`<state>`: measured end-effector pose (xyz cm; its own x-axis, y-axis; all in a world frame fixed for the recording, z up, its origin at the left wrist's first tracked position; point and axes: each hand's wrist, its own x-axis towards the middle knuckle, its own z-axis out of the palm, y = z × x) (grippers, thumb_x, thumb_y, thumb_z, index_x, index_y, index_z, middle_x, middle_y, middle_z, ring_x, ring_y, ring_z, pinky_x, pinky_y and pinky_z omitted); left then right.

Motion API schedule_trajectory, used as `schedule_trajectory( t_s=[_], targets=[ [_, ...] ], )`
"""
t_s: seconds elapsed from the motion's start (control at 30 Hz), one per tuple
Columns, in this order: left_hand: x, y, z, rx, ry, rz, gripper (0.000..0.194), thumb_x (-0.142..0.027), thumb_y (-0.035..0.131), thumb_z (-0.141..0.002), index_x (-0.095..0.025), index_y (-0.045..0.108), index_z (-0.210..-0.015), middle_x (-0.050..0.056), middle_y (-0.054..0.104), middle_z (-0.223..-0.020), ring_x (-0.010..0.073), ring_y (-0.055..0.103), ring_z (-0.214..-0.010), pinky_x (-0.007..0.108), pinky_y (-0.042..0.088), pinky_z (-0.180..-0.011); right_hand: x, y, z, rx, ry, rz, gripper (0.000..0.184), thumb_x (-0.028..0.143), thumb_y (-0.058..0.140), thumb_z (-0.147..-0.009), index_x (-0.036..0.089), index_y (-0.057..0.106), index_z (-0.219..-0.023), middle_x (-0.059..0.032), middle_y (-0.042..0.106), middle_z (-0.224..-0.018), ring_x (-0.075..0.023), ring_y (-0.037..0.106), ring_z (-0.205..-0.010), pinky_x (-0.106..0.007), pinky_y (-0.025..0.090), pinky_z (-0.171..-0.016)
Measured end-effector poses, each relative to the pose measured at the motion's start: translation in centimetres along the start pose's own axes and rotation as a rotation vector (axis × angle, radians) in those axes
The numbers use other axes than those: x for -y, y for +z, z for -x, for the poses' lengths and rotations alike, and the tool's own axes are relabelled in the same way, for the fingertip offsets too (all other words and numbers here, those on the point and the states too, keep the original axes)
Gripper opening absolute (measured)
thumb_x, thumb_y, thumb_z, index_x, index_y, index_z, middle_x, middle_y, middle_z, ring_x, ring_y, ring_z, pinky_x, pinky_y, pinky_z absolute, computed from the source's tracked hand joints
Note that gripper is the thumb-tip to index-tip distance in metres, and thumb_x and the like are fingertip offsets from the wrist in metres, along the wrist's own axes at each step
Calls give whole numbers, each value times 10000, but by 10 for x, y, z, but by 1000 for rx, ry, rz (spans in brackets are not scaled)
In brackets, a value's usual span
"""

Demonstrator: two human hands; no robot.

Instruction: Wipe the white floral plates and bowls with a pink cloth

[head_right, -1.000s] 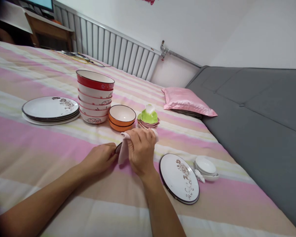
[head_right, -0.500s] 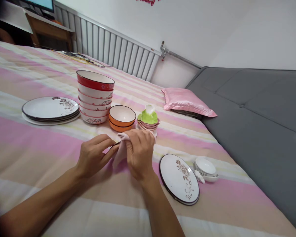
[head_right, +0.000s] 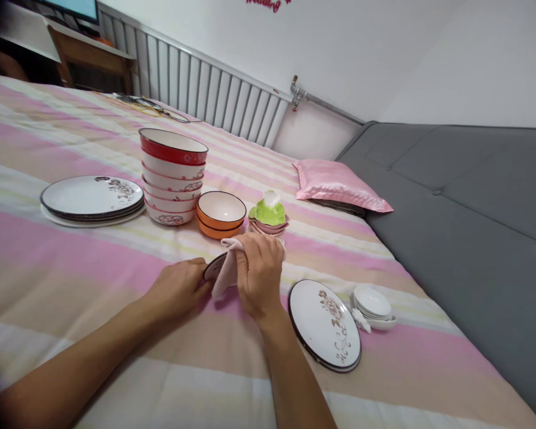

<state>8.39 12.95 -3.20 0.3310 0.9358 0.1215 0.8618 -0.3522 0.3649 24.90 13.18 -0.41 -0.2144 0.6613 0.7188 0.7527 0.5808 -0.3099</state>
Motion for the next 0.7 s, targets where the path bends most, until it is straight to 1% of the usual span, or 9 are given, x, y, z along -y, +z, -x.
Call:
schedule_trajectory(
  t_s=[0.1,0.17,0.23,0.33,0.4,0.43,0.5,0.63,0.7],
  targets=[
    [0,0,-1,-5,-24,29,178,-216,445,-797,-180,596,-710,53,625,-720,196,587,-649,285,311,-545,1,-2,0,-6,-7,-12,247,236,376,-949,240,608,-1034,-34,620,-1055,-189,516,-1014,-370,318,-939],
    [-1,0,-2,-47,-11,44,207,-212,438,-816,-177,585,-673,44,614,-694,178,570,-622,279,313,-539,0,-3,0,-48,7,-39,245,223,375,-948,241,608,-1020,-31,622,-1041,-187,515,-1002,-365,327,-925],
    [-1,-1,-1,-152,47,56,272,-246,425,-858,-180,590,-652,33,600,-690,158,553,-612,273,315,-540,-2,-3,-1,-110,43,-69,238,221,374,-946,239,604,-1005,-31,623,-1006,-187,515,-971,-356,348,-890],
    [-1,-1,-1,-407,161,85,322,-333,446,-888,-178,604,-654,22,571,-665,144,538,-628,262,334,-551,-3,-3,-1,-147,94,-115,234,239,365,-946,232,594,-995,-36,618,-973,-191,516,-940,-351,370,-856],
    [0,-1,-1,-575,225,102,338,-365,479,-882,-168,594,-632,16,547,-627,135,522,-617,256,348,-554,-1,-3,-1,-131,96,-138,245,239,350,-949,231,589,-1004,-39,616,-993,-192,519,-955,-354,372,-865],
    [0,-1,-1,-639,251,108,342,-366,496,-878,-165,585,-616,12,537,-610,130,515,-608,252,353,-555,1,-3,-1,-113,86,-143,253,233,343,-950,233,588,-1012,-39,615,-1009,-191,520,-968,-355,368,-876],
    [0,-1,-1,-727,294,111,329,-347,529,-866,-164,571,-596,3,524,-584,119,499,-585,245,361,-553,6,-5,-1,-69,49,-133,266,221,335,-951,239,590,-1025,-35,614,-1033,-187,521,-990,-353,355,-897],
    [-1,-1,1,-817,358,98,269,-291,554,-853,-173,572,-612,-8,525,-579,109,484,-567,234,363,-546,16,-7,0,39,-32,-57,259,230,359,-951,241,603,-1037,-30,617,-1049,-186,517,-999,-359,329,-919],
    [0,-1,2,-806,356,92,259,-275,533,-859,-178,572,-622,-5,538,-599,110,493,-584,230,372,-559,18,-7,0,69,-69,-13,238,251,391,-942,236,607,-1041,-37,621,-1055,-200,508,-1004,-381,315,-938]
  ],
)
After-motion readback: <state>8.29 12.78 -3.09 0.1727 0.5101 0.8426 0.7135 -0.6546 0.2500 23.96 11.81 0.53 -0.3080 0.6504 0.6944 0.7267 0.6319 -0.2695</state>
